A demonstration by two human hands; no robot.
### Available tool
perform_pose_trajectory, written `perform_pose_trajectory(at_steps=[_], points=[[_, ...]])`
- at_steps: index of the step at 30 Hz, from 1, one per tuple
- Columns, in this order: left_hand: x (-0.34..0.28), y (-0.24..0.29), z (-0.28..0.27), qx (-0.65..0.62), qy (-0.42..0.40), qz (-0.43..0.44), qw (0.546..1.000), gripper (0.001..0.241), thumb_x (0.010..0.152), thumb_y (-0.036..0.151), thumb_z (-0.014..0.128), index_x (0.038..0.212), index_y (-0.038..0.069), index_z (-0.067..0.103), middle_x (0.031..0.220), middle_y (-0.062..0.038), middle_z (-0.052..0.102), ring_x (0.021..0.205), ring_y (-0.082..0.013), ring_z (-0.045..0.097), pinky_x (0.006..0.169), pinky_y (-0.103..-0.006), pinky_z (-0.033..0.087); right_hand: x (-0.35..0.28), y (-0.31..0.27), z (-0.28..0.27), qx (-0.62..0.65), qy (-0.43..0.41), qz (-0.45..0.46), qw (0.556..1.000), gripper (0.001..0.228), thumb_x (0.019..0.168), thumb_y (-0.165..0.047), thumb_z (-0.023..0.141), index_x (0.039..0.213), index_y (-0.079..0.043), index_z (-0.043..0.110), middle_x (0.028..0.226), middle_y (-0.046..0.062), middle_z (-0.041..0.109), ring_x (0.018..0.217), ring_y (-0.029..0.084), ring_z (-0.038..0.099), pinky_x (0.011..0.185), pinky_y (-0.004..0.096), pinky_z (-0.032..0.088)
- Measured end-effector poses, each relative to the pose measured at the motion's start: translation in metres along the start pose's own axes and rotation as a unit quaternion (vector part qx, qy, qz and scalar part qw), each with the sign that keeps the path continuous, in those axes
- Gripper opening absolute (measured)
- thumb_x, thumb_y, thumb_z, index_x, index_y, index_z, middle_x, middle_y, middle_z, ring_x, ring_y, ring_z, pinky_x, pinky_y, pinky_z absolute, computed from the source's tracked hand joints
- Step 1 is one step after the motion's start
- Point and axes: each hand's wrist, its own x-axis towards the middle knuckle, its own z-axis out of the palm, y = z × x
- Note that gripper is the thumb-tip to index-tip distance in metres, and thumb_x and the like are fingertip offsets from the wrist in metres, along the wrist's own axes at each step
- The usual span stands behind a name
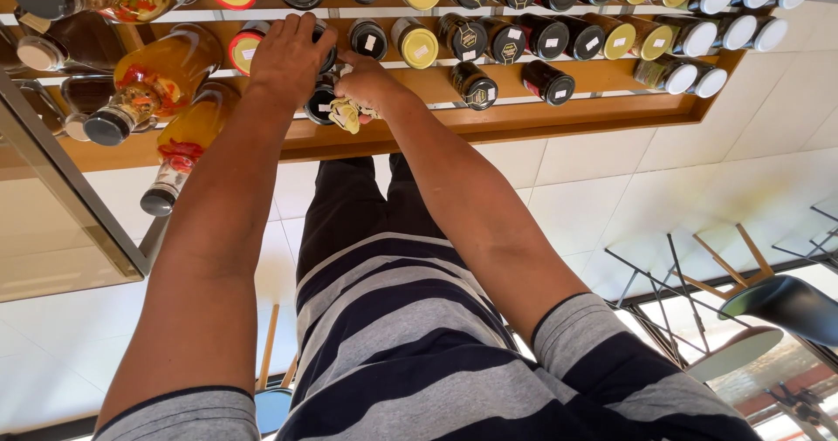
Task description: Wiping and cleaning jars of condiments on a store display shelf using a cleaning cloth.
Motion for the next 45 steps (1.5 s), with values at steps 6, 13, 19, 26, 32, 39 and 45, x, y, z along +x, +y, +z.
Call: perform_pose_trajectory(at_steps=[6,13,19,26,32,39,45], points=[[0.000,-0.001,0.008,-0.013,0.005,-0.007,1.000,0.064,0.081,0.005,0.073,0.141,0.014,0.053,0.137,-0.016,0.051,0.126,-0.0318,0.051,0.106,-0.0421,0.042,0.003,0.000,0.001,-0.004,-0.003,0.010,1.000,0.087,0.077,-0.004,0.069,0.156,-0.020,0.037,0.120,0.013,0.070,0.092,0.026,0.075,0.061,0.046,0.063],[-0.002,0.005,-0.009,0.004,-0.013,-0.017,1.000,0.082,0.075,0.004,0.073,0.152,0.012,0.045,0.134,-0.021,0.049,0.121,-0.0351,0.051,0.101,-0.0425,0.043,0.004,0.007,-0.003,-0.008,-0.010,0.004,1.000,0.083,0.078,-0.005,0.069,0.154,-0.020,0.040,0.121,0.013,0.069,0.095,0.026,0.075,0.061,0.045,0.064],[-0.009,0.006,-0.017,-0.018,-0.024,-0.027,0.999,0.078,0.079,0.003,0.075,0.151,0.010,0.046,0.133,-0.020,0.051,0.125,-0.0346,0.052,0.105,-0.0428,0.045,0.004,0.021,-0.007,-0.037,-0.001,0.005,0.999,0.076,0.080,-0.007,0.072,0.150,-0.018,0.047,0.126,0.013,0.069,0.102,0.027,0.075,0.065,0.043,0.066],[-0.008,0.006,-0.014,-0.016,0.004,-0.018,1.000,0.080,0.074,0.000,0.076,0.149,0.009,0.048,0.134,-0.021,0.050,0.124,-0.0356,0.052,0.102,-0.0426,0.047,-0.012,0.017,0.001,-0.025,-0.002,-0.017,1.000,0.072,0.079,-0.007,0.071,0.148,-0.017,0.052,0.126,0.013,0.070,0.103,0.028,0.074,0.065,0.044,0.067],[-0.010,0.006,-0.017,-0.047,-0.007,-0.025,0.999,0.073,0.082,0.001,0.073,0.150,0.008,0.048,0.137,-0.021,0.049,0.126,-0.0367,0.051,0.102,-0.0443,0.048,-0.015,0.009,0.008,-0.045,0.003,-0.043,0.998,0.079,0.075,-0.007,0.071,0.149,-0.018,0.047,0.129,0.010,0.067,0.102,0.029,0.074,0.060,0.044,0.068],[-0.008,0.009,-0.018,-0.021,-0.023,-0.029,0.999,0.078,0.077,0.003,0.073,0.150,0.008,0.045,0.139,-0.024,0.046,0.127,-0.0385,0.048,0.100,-0.0440,0.047,-0.007,0.011,0.012,-0.042,0.016,-0.034,0.998,0.081,0.073,-0.007,0.073,0.149,-0.017,0.047,0.129,0.008,0.067,0.100,0.028,0.074,0.059,0.045,0.068],[-0.010,0.021,-0.056,-0.010,-0.008,-0.023,1.000,0.062,0.088,0.004,0.072,0.145,-0.004,0.049,0.139,-0.023,0.053,0.129,-0.0359,0.052,0.104,-0.0423,0.048,-0.009,0.008,0.013,-0.048,0.022,-0.041,0.998,0.072,0.074,-0.008,0.072,0.143,-0.018,0.056,0.122,0.008,0.072,0.098,0.027,0.076,0.058,0.046,0.068]])
